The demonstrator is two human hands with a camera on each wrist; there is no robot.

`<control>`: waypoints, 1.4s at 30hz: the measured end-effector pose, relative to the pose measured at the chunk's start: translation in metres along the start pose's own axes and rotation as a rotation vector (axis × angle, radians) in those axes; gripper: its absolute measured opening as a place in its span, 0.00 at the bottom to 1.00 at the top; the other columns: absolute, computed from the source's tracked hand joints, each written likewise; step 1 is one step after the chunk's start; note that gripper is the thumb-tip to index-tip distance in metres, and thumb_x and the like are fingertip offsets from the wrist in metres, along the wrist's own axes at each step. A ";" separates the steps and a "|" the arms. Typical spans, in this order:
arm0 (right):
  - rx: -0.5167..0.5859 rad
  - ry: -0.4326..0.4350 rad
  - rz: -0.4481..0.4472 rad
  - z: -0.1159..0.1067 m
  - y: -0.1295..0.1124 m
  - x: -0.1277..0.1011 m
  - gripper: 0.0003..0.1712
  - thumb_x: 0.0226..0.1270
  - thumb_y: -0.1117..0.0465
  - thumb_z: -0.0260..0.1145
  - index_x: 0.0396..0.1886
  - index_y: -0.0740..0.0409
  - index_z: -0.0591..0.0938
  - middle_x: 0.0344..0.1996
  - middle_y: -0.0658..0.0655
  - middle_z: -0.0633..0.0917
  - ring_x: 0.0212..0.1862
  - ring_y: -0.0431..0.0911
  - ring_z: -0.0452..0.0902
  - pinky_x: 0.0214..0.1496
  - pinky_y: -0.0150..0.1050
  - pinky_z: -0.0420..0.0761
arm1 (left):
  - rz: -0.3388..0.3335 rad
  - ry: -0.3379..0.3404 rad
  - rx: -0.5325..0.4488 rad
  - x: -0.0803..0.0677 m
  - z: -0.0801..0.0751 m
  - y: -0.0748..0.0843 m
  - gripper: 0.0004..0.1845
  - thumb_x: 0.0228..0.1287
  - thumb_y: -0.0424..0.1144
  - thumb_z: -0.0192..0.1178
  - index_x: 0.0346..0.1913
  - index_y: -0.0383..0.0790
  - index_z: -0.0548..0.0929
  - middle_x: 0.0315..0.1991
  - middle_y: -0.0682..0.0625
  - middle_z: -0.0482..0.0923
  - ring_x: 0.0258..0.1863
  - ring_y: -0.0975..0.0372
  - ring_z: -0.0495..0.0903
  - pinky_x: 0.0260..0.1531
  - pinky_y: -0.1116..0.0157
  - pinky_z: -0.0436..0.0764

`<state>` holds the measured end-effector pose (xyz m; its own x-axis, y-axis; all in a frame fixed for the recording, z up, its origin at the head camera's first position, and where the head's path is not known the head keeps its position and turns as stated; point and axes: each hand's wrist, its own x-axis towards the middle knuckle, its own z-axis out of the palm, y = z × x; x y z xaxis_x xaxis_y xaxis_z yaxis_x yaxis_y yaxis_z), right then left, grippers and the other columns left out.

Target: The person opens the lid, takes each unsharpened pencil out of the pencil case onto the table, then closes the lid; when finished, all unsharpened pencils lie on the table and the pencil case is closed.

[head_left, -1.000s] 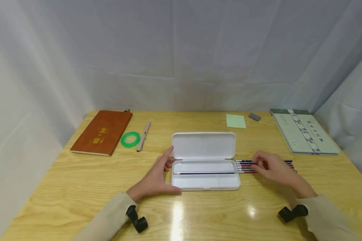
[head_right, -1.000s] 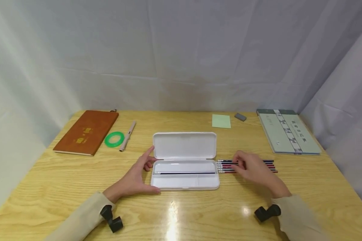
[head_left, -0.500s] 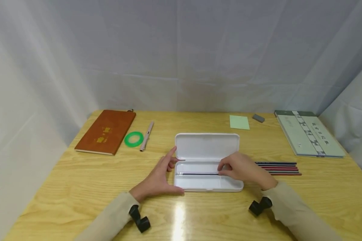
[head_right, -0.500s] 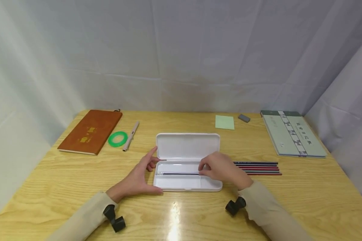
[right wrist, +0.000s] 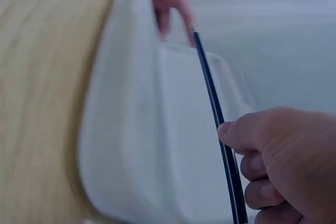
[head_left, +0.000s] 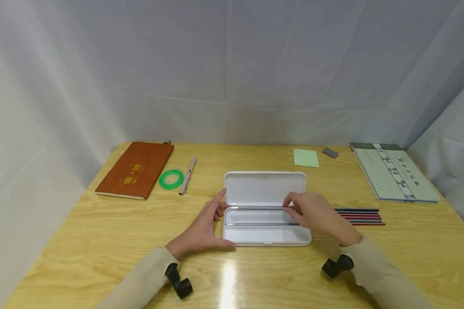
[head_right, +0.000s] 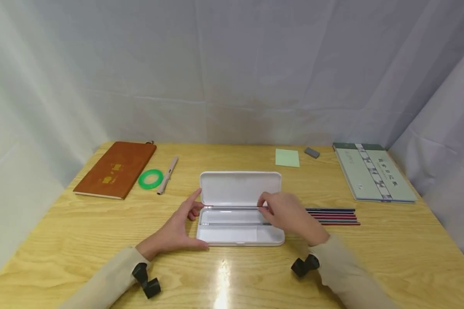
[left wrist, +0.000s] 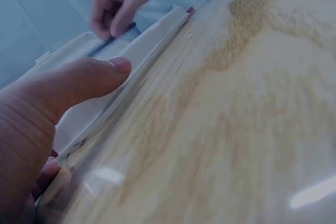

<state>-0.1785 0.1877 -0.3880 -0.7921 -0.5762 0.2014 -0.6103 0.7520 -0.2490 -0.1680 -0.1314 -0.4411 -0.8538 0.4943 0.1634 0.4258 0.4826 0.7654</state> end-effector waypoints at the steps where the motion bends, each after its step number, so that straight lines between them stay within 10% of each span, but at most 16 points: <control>1: 0.021 0.023 0.023 -0.006 0.004 -0.006 0.03 0.63 0.63 0.67 0.36 0.55 0.82 0.13 0.41 0.70 0.16 0.32 0.59 0.20 0.29 0.63 | 0.002 0.001 0.000 0.001 0.001 0.000 0.72 0.31 0.49 0.82 0.77 0.51 0.42 0.58 0.51 0.70 0.46 0.62 0.66 0.49 0.66 0.71; 13: 0.200 0.150 0.165 -0.027 0.086 -0.126 0.04 0.61 0.67 0.68 0.31 0.54 0.82 0.16 0.37 0.66 0.18 0.28 0.57 0.19 0.28 0.61 | -0.002 0.013 0.007 0.001 0.001 -0.001 0.72 0.31 0.50 0.82 0.77 0.52 0.42 0.57 0.51 0.70 0.46 0.62 0.66 0.49 0.67 0.71; 20: 0.158 0.155 0.190 -0.026 0.105 -0.153 0.11 0.55 0.70 0.71 0.29 0.48 0.82 0.16 0.35 0.65 0.19 0.28 0.57 0.19 0.27 0.60 | -0.008 0.014 0.002 0.000 -0.001 -0.002 0.72 0.31 0.51 0.82 0.77 0.53 0.42 0.58 0.51 0.70 0.46 0.62 0.66 0.49 0.66 0.71; 30: 0.123 0.171 0.235 -0.015 0.106 -0.136 0.15 0.54 0.71 0.70 0.31 0.52 0.73 0.17 0.39 0.65 0.20 0.29 0.57 0.22 0.29 0.61 | -0.018 -0.010 -0.004 0.001 0.001 -0.001 0.72 0.32 0.52 0.82 0.77 0.54 0.41 0.58 0.51 0.69 0.47 0.62 0.65 0.50 0.66 0.70; 42: 0.139 0.238 0.010 0.010 0.048 -0.051 0.08 0.57 0.69 0.69 0.36 0.56 0.81 0.22 0.42 0.73 0.24 0.31 0.65 0.25 0.30 0.69 | -0.011 0.003 -0.009 0.002 0.001 0.000 0.72 0.31 0.49 0.82 0.77 0.51 0.42 0.57 0.50 0.70 0.46 0.61 0.65 0.49 0.67 0.71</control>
<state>-0.1674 0.2504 -0.4200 -0.7842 -0.4647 0.4112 -0.6104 0.6966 -0.3769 -0.1691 -0.1295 -0.4413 -0.8590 0.4873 0.1567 0.4139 0.4811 0.7728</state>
